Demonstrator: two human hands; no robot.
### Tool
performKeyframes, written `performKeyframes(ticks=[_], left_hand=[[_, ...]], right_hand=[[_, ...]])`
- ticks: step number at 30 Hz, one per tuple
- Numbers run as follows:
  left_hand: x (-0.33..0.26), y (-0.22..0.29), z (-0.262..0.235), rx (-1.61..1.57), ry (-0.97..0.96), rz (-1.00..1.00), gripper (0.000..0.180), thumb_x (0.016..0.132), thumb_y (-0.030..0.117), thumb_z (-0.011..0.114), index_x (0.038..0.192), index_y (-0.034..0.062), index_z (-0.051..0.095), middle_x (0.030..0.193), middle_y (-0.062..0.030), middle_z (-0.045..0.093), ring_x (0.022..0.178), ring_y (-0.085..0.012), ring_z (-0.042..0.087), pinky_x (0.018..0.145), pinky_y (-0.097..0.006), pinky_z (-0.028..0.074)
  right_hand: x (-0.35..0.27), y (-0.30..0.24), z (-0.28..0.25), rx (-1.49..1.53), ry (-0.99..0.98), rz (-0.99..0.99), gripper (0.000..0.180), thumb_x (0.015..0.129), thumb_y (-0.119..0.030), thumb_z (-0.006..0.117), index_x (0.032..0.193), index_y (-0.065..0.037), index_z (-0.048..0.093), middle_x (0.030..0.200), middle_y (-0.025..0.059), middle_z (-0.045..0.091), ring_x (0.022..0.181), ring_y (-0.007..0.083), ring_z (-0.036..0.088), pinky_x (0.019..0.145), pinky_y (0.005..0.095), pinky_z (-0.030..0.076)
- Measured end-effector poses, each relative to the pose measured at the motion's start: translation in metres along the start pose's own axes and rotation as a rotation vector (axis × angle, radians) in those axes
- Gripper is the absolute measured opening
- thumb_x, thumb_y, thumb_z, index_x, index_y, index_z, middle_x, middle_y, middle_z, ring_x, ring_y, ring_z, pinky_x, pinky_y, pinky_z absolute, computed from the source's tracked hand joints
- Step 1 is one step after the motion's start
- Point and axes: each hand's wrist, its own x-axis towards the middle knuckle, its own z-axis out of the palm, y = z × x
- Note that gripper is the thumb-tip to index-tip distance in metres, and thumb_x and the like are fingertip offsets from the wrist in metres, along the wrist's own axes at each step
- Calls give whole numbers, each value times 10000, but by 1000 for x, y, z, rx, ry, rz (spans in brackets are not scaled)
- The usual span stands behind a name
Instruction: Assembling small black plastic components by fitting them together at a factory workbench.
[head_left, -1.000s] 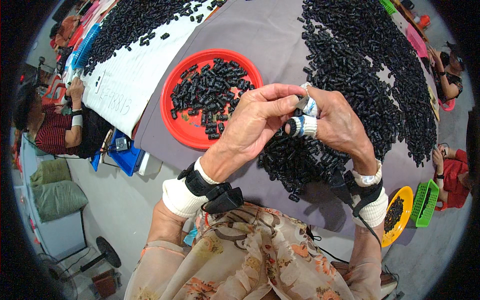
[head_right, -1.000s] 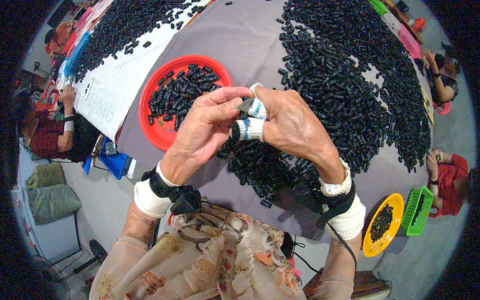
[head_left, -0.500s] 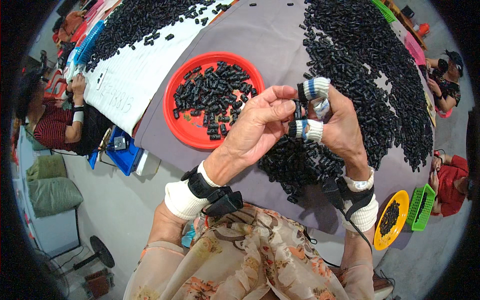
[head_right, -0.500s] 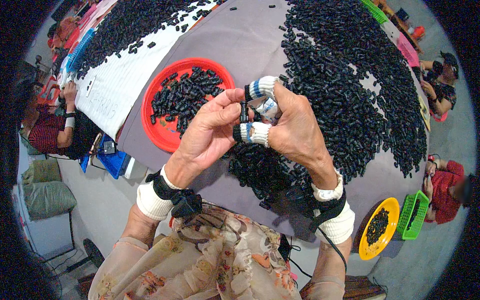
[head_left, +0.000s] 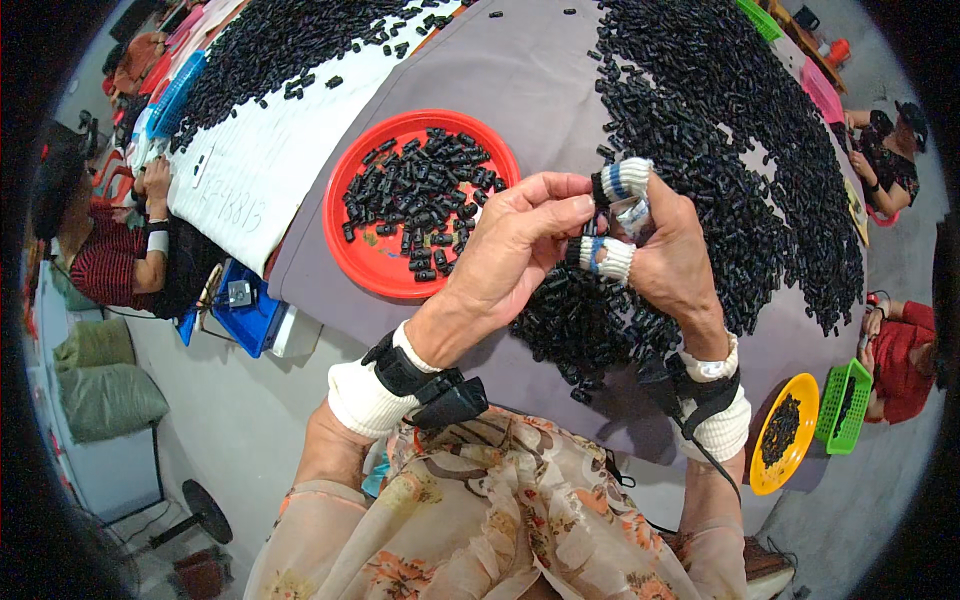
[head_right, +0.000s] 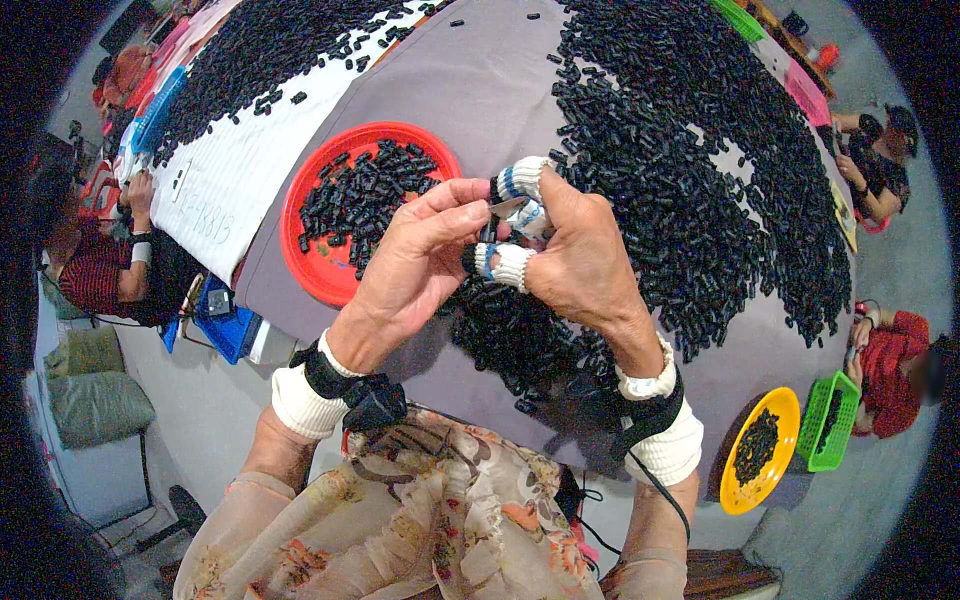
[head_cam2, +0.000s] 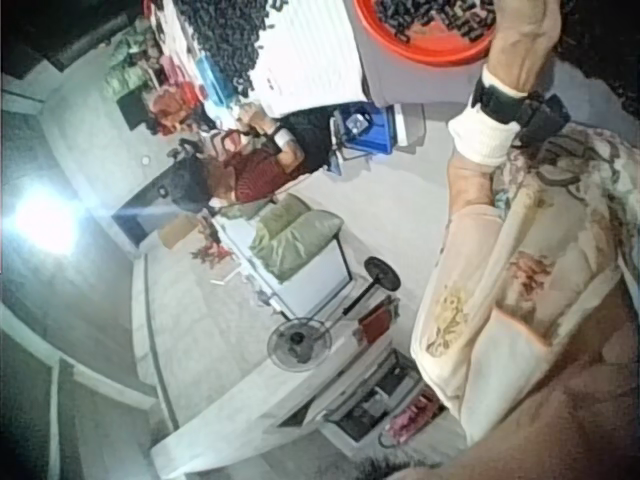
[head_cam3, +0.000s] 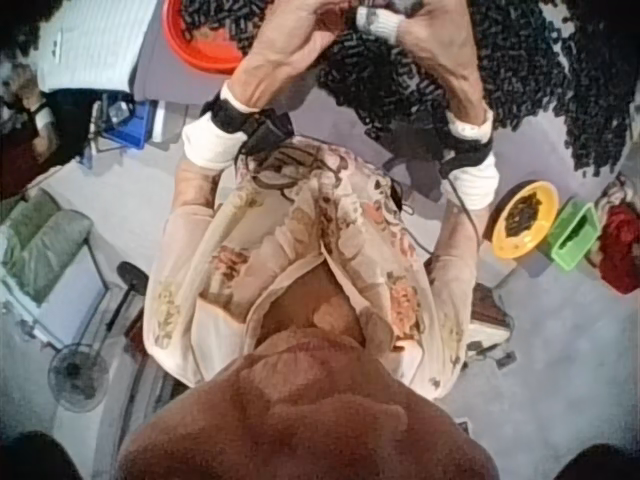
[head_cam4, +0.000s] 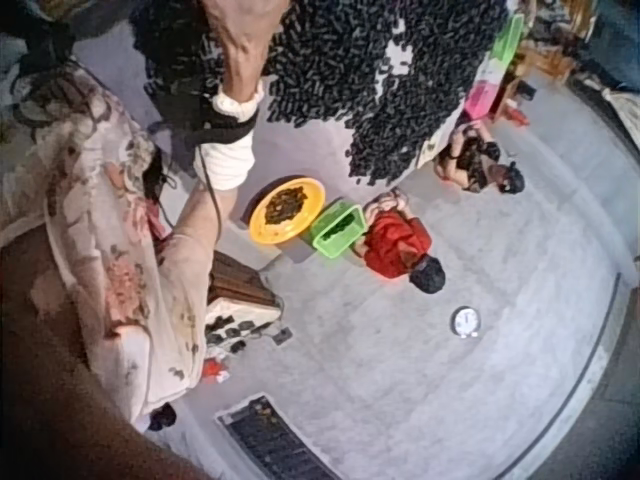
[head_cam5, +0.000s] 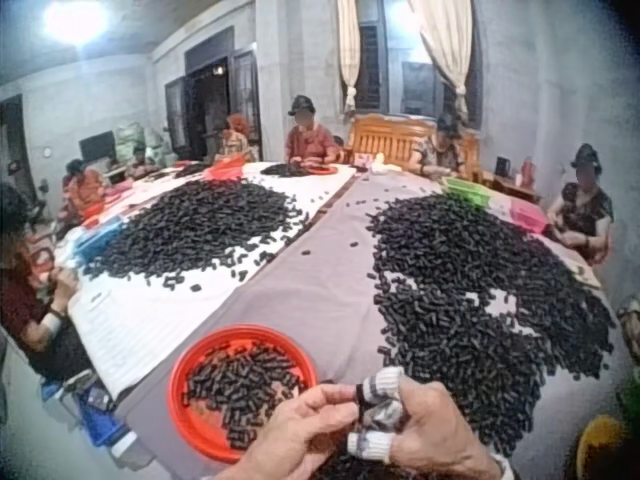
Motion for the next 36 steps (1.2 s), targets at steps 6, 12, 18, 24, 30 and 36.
performKeyframes(ticks=[6, 12, 18, 24, 30, 36], left_hand=[[-4, 1, -5, -48, -38, 34, 278, 850, 78, 544, 1112, -8, 509, 915, -61, 590, 873, -133, 571, 782, -277, 478], [-6, 2, -8, -45, -61, 34, 242, 848, 87, 550, 1070, -9, 542, 930, -62, 595, 854, -123, 569, 795, -272, 466], [-6, 4, -9, -2, -83, 29, 243, 843, 95, 559, 1063, -7, 547, 919, -45, 600, 829, -109, 570, 769, -272, 476], [-6, 5, -10, 17, -62, 12, 241, 840, 94, 560, 1058, -8, 548, 923, -50, 602, 821, -111, 575, 769, -277, 479], [-3, 2, -12, 52, -30, 17, 245, 840, 100, 562, 1056, -12, 547, 947, -65, 604, 843, -126, 581, 779, -279, 478], [-4, 3, -11, 58, -32, 10, 233, 830, 92, 574, 1039, -10, 560, 936, -63, 607, 832, -113, 579, 763, -261, 478]], right_hand=[[4, -2, 0, -16, 11, 21, 359, 602, -135, 760, 850, -19, 528, 631, 12, 559, 539, 70, 481, 490, 236, 401], [12, -9, -4, -166, -128, 86, 370, 585, -231, 772, 754, -2, 536, 581, 55, 531, 515, 117, 482, 478, 287, 383], [17, -7, -5, -201, -209, 36, 366, 595, -257, 748, 744, 1, 536, 580, 104, 535, 512, 192, 513, 514, 333, 405], [18, -9, -6, -231, -231, 34, 362, 607, -265, 740, 733, 0, 529, 592, 133, 540, 520, 264, 531, 521, 349, 412], [17, -5, -5, -234, -235, 23, 330, 642, -245, 718, 731, 8, 526, 572, 143, 529, 497, 276, 521, 508, 351, 408], [15, 0, -3, -199, -234, 19, 328, 655, -245, 716, 744, 8, 528, 570, 140, 529, 485, 262, 504, 505, 346, 405]])
